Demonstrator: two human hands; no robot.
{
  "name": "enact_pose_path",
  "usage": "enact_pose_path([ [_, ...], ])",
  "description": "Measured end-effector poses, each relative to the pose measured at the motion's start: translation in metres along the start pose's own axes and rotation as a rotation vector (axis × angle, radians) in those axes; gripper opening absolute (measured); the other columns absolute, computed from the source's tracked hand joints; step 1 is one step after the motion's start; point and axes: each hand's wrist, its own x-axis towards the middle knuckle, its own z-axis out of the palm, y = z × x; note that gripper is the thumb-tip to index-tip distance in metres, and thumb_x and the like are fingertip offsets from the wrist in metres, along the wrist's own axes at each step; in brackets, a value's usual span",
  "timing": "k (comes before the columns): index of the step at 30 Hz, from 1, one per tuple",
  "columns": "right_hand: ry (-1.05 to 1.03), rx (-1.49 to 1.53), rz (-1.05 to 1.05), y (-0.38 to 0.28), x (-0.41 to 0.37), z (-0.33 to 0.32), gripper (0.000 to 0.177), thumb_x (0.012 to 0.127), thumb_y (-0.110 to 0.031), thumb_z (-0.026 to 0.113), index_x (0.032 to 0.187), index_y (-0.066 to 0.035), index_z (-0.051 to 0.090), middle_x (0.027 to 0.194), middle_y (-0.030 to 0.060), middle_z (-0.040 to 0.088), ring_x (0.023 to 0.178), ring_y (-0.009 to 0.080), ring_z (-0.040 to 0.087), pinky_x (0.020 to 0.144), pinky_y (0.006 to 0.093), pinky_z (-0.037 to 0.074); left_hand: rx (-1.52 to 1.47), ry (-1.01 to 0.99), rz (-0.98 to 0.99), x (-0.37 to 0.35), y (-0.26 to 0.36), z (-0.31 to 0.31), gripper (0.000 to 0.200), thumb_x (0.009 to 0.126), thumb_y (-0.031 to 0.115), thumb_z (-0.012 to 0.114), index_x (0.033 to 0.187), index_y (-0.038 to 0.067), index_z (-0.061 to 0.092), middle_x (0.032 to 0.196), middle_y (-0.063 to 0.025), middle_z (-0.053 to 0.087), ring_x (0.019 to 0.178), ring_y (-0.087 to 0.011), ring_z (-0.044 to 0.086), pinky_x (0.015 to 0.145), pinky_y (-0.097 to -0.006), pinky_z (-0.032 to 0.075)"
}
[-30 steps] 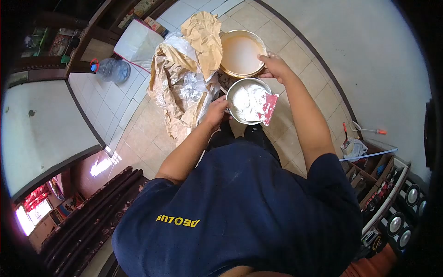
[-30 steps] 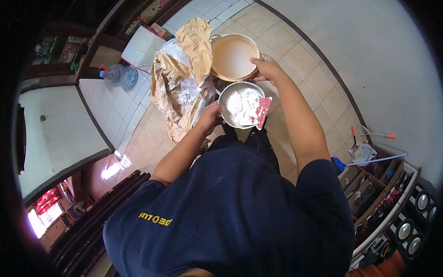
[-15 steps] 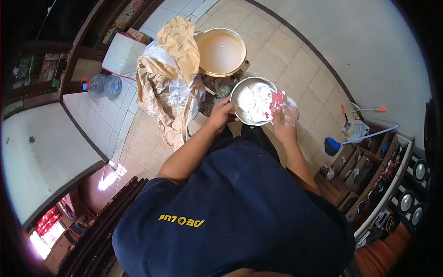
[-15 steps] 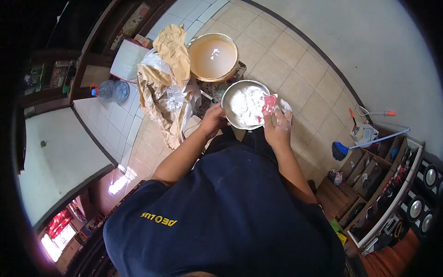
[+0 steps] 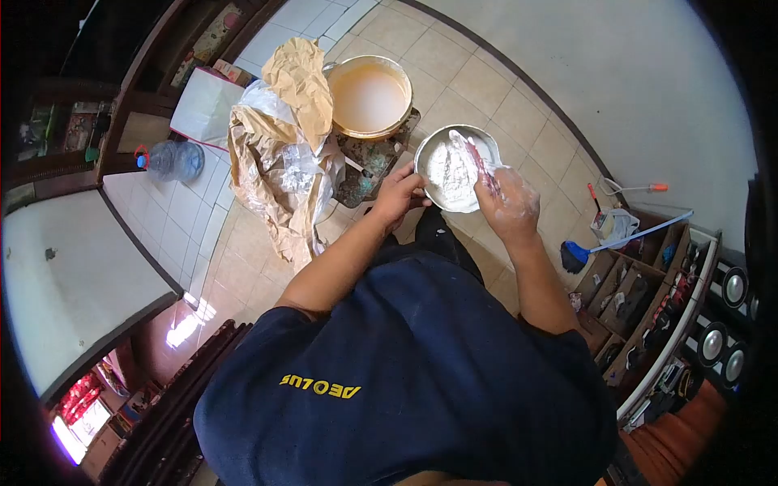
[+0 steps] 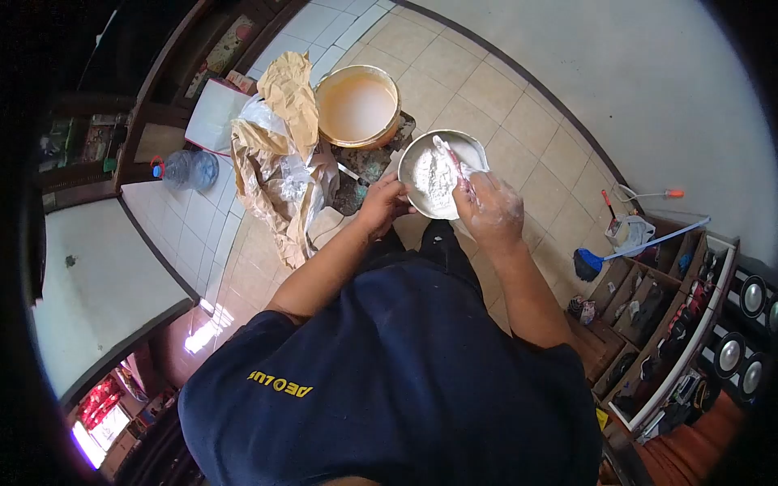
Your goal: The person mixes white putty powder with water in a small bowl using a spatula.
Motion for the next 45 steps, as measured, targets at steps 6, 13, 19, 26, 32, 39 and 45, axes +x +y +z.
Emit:
enact_pose_path([
  [6, -0.017, -0.027, -0.001, 0.010, 0.010, -0.010, 0.013, 0.078, -0.013, 0.063, 0.078, -0.005, 0.054, 0.072, 0.0167, 0.059, 0.062, 0.0363, 0.060, 0.055, 0.0454, 0.048, -0.038, -0.022, 0.010, 0.004, 0.002, 0.003, 0.044, 0.084, 0.011, 0.054, 0.127, 0.008, 0.053, 0.091, -0.0033, 0.060, 0.070, -0.0111, 0.059, 0.063, -0.0247, 0.052],
  [13, -0.340, -0.189, 0.164, 0.028, 0.011, -0.011, 0.027, 0.087, -0.021, 0.054, 0.107, -0.004, 0.051, 0.074, 0.0227, 0.063, 0.069, 0.0420, 0.062, 0.063, 0.0522, 0.048, 0.066, -0.038, -0.014, 0.018, -0.002, 0.010, 0.045, 0.084, 0.013, 0.054, 0.129, 0.010, 0.051, 0.097, -0.0025, 0.062, 0.073, -0.0123, 0.061, 0.068, -0.0272, 0.052],
  [19, -0.188, -0.081, 0.210, 0.035, 0.015, -0.033, 0.026, 0.088, -0.022, 0.055, 0.108, -0.005, 0.055, 0.071, 0.0234, 0.063, 0.067, 0.0437, 0.061, 0.063, 0.0522, 0.047, 0.076, -0.027, -0.037, 0.030, 0.001, 0.033, 0.044, 0.084, 0.013, 0.055, 0.128, 0.010, 0.052, 0.096, -0.0024, 0.062, 0.071, -0.0125, 0.061, 0.068, -0.0281, 0.053],
  [26, -0.216, 0.122, 0.416, 0.071, 0.023, -0.024, 0.027, 0.083, -0.022, 0.057, 0.102, -0.002, 0.058, 0.074, 0.0258, 0.062, 0.073, 0.0457, 0.060, 0.069, 0.0539, 0.047, 0.096, -0.031, -0.007, 0.052, 0.010, 0.070, 0.034, 0.084, 0.014, 0.061, 0.117, 0.008, 0.058, 0.085, -0.0012, 0.057, 0.069, -0.0102, 0.058, 0.063, -0.0241, 0.052],
  [32, -0.146, 0.022, 0.472, 0.123, 0.034, -0.043, 0.029, 0.083, -0.021, 0.056, 0.106, -0.003, 0.059, 0.080, 0.0240, 0.064, 0.075, 0.0451, 0.061, 0.071, 0.0531, 0.047, 0.139, -0.056, -0.049, 0.090, 0.010, 0.098, 0.047, 0.082, 0.016, 0.060, 0.128, 0.011, 0.052, 0.097, -0.0015, 0.062, 0.077, -0.0139, 0.061, 0.073, -0.0299, 0.052],
  [39, -0.026, -0.094, 0.263, 0.180, 0.047, -0.073, 0.020, 0.086, -0.019, 0.055, 0.099, -0.006, 0.063, 0.088, 0.0189, 0.063, 0.081, 0.0387, 0.061, 0.069, 0.0483, 0.049, 0.172, -0.072, -0.046, 0.133, 0.016, 0.170, 0.039, 0.082, 0.017, 0.062, 0.120, 0.011, 0.058, 0.087, -0.0012, 0.061, 0.071, -0.0112, 0.059, 0.067, -0.0268, 0.052],
  [45, 0.014, -0.040, 0.172, 0.203, 0.058, -0.090, 0.020, 0.084, -0.015, 0.056, 0.097, -0.003, 0.065, 0.085, 0.0159, 0.063, 0.078, 0.0355, 0.062, 0.067, 0.0458, 0.050, 0.142, -0.097, -0.073, 0.169, 0.017, 0.208, 0.041, 0.082, 0.017, 0.062, 0.122, 0.011, 0.056, 0.094, -0.0026, 0.063, 0.074, -0.0129, 0.061, 0.071, -0.0279, 0.053],
])
